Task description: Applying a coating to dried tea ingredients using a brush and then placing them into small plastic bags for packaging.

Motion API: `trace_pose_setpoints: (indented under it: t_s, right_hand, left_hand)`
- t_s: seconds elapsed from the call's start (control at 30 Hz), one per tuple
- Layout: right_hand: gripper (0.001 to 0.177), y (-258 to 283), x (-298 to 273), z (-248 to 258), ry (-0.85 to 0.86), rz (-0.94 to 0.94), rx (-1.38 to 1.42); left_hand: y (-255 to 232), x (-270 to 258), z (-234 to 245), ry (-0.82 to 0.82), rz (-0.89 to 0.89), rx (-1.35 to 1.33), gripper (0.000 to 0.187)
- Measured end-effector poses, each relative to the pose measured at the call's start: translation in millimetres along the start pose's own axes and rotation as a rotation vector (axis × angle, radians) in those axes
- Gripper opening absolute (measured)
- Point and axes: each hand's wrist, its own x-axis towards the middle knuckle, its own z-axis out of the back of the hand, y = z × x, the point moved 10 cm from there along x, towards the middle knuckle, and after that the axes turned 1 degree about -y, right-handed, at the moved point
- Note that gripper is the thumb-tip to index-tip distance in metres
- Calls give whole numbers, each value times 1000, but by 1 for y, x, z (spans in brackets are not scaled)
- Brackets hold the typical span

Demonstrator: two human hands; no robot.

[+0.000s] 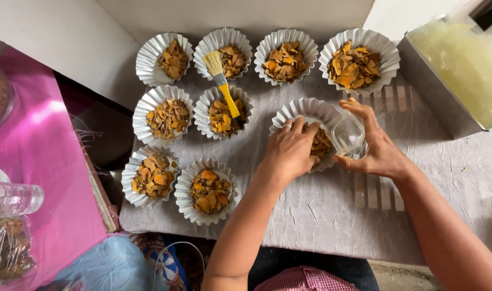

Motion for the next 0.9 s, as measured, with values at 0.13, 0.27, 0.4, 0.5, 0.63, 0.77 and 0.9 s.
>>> trace_pose_setpoints:
  t_s: [0.13, 0.27, 0.4, 0.5, 0.63, 0.77, 0.9]
  right_hand:
    - [111, -8, -3, -2, 5, 3, -7]
    - [110, -4, 0, -1, 1, -21, 9]
    - [110, -3, 0, -2, 4, -26, -16]
    - [112, -3, 1, -2, -4, -85, -54]
    - [112, 8, 0, 2, -24, -97, -172]
    - [114, 23, 1, 3, -20, -87, -316]
    - [118, 18, 1, -5, 0, -74, -382]
  left_hand:
    - [14, 21, -19, 17, 21, 48, 58]
    - [20, 26, -23, -90, -29, 23, 33]
    - [17, 14, -3, -165, -63, 23, 26]
    - [6, -7, 40, -213, -66, -108, 30]
    - [3, -16, 63, -258, -128, -335, 32]
    - [-22, -34, 87, -282, -235, -382, 32]
    - [-24, -24, 69, -231, -257, -338, 35]
